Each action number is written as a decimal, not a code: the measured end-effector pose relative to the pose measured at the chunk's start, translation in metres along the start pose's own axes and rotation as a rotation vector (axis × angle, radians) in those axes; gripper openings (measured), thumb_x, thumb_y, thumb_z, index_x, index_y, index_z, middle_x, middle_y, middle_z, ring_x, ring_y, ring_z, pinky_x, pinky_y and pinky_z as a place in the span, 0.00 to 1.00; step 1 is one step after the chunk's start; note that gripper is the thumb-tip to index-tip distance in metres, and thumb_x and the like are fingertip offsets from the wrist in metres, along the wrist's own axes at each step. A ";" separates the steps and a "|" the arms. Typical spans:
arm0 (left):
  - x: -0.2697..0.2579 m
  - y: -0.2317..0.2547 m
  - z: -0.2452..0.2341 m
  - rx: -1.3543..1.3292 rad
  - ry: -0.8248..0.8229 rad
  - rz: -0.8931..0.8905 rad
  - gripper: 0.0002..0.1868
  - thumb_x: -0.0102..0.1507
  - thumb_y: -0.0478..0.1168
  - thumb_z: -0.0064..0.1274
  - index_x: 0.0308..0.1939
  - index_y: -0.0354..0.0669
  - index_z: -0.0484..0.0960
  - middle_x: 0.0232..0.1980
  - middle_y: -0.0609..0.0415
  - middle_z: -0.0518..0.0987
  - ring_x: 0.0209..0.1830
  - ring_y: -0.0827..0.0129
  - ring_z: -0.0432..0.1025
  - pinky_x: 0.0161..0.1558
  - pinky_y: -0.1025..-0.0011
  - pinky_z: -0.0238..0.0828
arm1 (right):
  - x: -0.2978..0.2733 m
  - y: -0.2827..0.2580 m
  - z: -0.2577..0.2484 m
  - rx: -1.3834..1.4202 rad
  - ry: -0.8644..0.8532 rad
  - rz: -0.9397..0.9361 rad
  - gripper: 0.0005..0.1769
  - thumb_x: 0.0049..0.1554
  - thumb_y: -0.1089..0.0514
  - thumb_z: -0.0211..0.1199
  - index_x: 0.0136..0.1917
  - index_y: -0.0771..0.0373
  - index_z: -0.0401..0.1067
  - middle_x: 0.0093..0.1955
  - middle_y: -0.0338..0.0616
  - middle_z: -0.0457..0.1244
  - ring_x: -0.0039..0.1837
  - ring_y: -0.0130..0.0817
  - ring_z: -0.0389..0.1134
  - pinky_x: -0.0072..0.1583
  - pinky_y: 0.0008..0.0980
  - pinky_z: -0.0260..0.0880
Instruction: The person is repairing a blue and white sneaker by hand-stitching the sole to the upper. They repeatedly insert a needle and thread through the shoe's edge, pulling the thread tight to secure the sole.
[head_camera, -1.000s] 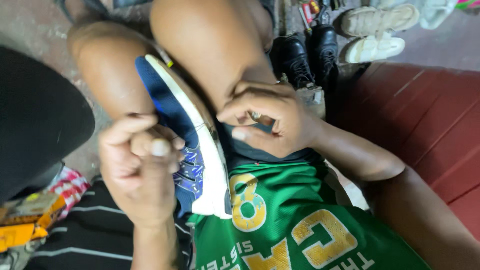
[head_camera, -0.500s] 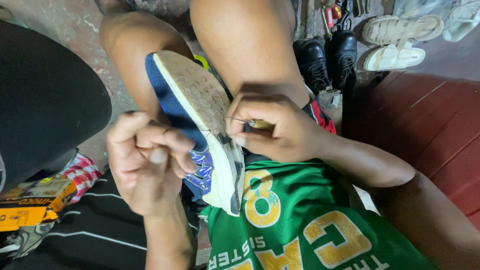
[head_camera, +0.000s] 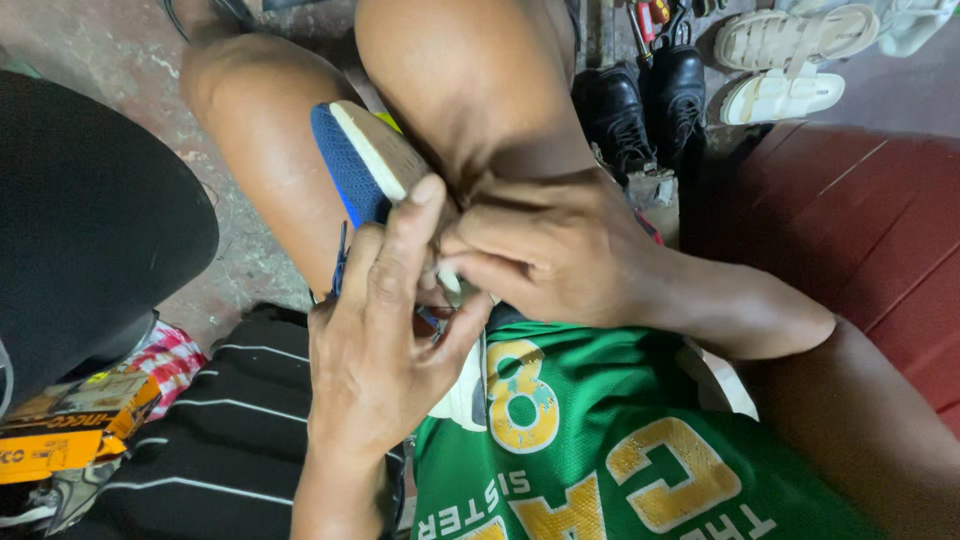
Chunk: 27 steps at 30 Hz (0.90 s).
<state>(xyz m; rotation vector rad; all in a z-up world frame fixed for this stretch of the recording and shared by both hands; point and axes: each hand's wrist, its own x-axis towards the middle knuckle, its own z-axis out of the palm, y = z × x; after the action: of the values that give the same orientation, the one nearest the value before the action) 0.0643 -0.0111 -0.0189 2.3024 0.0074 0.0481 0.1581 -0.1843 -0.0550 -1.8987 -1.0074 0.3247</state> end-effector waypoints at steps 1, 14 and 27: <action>-0.001 -0.001 0.000 0.000 -0.008 -0.019 0.48 0.59 0.37 0.72 0.76 0.46 0.58 0.45 0.54 0.72 0.33 0.72 0.72 0.34 0.70 0.74 | 0.000 0.004 -0.003 -0.126 0.000 -0.009 0.04 0.63 0.60 0.69 0.51 0.58 0.75 0.46 0.39 0.67 0.42 0.30 0.69 0.41 0.30 0.65; 0.004 0.000 0.002 -0.025 -0.011 -0.088 0.49 0.59 0.40 0.74 0.77 0.42 0.58 0.62 0.49 0.76 0.35 0.76 0.77 0.33 0.74 0.76 | -0.051 0.049 -0.035 -0.290 0.045 0.274 0.17 0.67 0.64 0.57 0.68 0.65 0.67 0.55 0.54 0.68 0.53 0.49 0.73 0.55 0.42 0.73; -0.028 -0.007 0.000 -0.191 0.181 -0.121 0.33 0.55 0.29 0.68 0.62 0.35 0.69 0.66 0.35 0.65 0.49 0.59 0.80 0.38 0.72 0.78 | -0.036 0.023 -0.005 0.518 -0.080 0.311 0.21 0.67 0.63 0.51 0.73 0.65 0.61 0.44 0.40 0.64 0.45 0.26 0.66 0.52 0.27 0.70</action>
<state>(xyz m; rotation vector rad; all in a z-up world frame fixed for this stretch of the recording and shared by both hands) 0.0363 -0.0069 -0.0253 2.0958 0.2255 0.1863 0.1502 -0.2200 -0.0776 -1.5652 -0.5964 0.7690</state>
